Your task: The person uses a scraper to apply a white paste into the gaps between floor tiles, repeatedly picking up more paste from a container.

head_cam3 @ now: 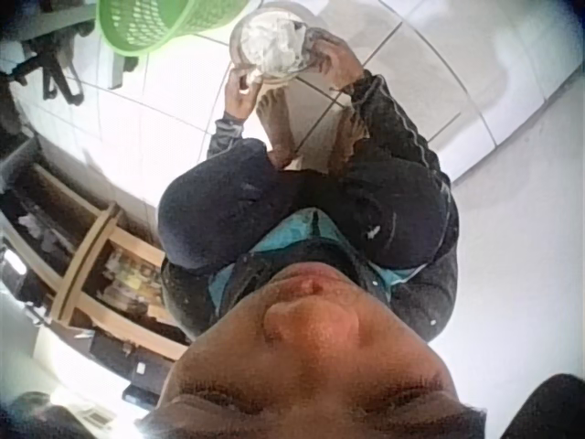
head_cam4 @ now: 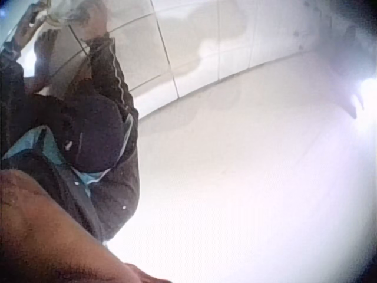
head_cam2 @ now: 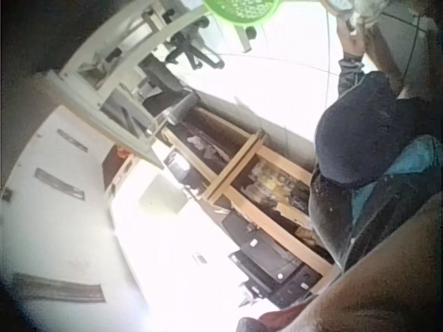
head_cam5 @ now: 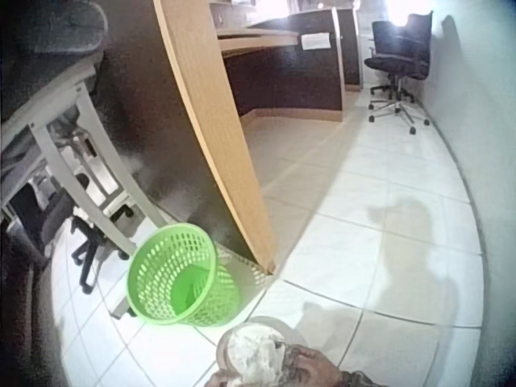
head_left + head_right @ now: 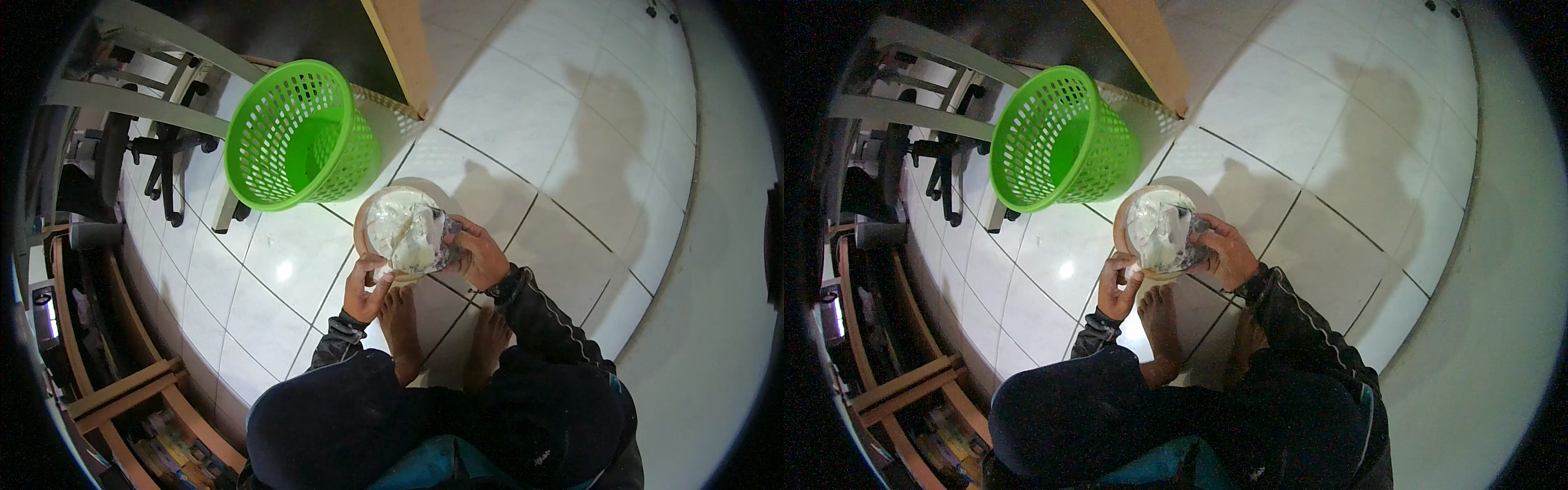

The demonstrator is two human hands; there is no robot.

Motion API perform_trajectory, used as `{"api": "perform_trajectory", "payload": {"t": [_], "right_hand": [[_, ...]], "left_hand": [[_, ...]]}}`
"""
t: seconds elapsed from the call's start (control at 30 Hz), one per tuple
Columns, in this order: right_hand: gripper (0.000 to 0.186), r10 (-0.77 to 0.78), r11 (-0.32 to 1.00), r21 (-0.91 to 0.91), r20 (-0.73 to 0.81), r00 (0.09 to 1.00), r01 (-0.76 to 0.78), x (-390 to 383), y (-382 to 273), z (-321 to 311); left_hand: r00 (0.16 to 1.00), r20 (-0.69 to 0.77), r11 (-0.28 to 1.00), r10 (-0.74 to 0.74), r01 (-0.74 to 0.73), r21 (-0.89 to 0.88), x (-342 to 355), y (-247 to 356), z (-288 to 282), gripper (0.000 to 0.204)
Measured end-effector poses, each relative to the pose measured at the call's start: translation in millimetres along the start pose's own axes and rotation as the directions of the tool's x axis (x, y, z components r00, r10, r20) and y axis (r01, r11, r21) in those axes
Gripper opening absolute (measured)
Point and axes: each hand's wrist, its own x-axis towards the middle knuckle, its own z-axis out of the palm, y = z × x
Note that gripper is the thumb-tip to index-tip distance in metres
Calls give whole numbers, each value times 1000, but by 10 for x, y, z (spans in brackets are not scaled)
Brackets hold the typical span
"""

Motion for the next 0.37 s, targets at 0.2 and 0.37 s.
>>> {"api": "perform_trajectory", "payload": {"t": [0.2, 0.37], "right_hand": [[34, -349, 76, -818, 514, 783, 571, 98, 75, 65], [49, -316, 479, -765, 306, 898, 429, 26, -55, 109]], "left_hand": [[996, -48, 990, 69, -62, 123, -223, -284, -310, 38], [999, -27, 991, -36, 39, 132, 187, -402, -201, 38]]}}
